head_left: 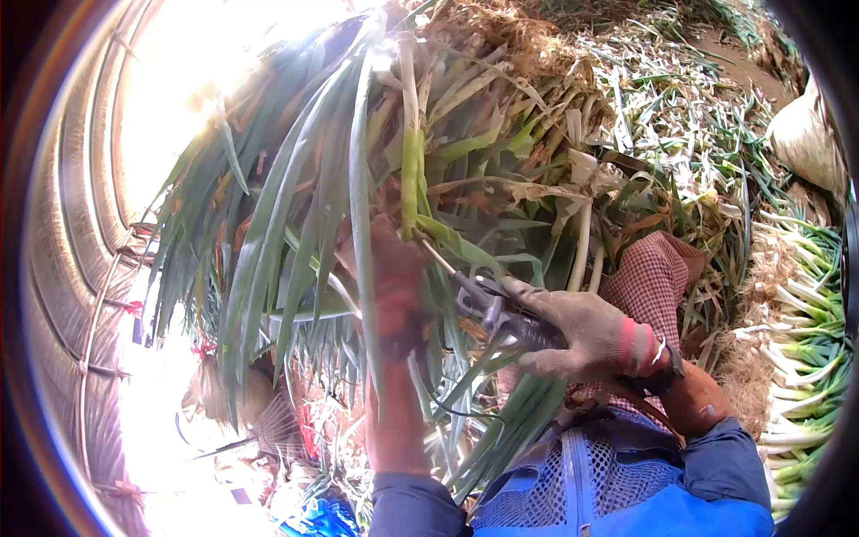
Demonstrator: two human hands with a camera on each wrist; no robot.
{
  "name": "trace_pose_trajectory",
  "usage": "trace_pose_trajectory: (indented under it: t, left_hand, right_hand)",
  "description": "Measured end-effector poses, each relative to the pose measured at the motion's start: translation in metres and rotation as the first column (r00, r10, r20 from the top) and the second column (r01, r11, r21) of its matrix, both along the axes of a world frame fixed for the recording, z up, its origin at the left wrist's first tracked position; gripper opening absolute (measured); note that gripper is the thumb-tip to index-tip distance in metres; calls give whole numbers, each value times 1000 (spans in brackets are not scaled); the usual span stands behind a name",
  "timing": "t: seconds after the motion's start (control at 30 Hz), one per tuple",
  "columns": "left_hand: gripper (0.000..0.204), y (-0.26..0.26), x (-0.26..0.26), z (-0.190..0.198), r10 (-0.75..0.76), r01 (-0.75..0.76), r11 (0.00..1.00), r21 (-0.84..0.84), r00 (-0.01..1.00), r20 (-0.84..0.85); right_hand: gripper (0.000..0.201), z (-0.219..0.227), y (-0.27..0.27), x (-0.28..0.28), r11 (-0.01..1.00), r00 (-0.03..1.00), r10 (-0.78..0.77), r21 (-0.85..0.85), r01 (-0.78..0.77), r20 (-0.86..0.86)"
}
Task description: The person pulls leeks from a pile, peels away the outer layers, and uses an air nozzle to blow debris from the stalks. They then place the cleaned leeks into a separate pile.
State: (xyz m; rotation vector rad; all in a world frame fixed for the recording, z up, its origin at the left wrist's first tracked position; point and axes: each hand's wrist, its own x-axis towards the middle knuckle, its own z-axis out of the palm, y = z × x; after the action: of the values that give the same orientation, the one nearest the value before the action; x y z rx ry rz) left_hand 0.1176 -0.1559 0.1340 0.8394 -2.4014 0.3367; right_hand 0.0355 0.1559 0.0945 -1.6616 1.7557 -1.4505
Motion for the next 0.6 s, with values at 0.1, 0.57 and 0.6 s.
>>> trace_pose_trajectory:
  t: [0.1, 0.57, 0.6]
  left_hand:
    - [50, 17, 0, 7, -43, 45, 990, 136, 999, -19]
    - [60, 16, 1, 10, -18, 23, 980, 196, 999, -28]
    - [62, 20, 0, 12, 31, -30, 978, 205, 1000, -2]
  right_hand:
    - [95, 1, -17, -5, 990, 996, -91, 106, 91, -11]
    - [94, 11, -16, 1, 972, 997, -67, 224, 73, -31]
    - [94, 10, -21, -2, 972, 996, -77, 218, 83, -39]
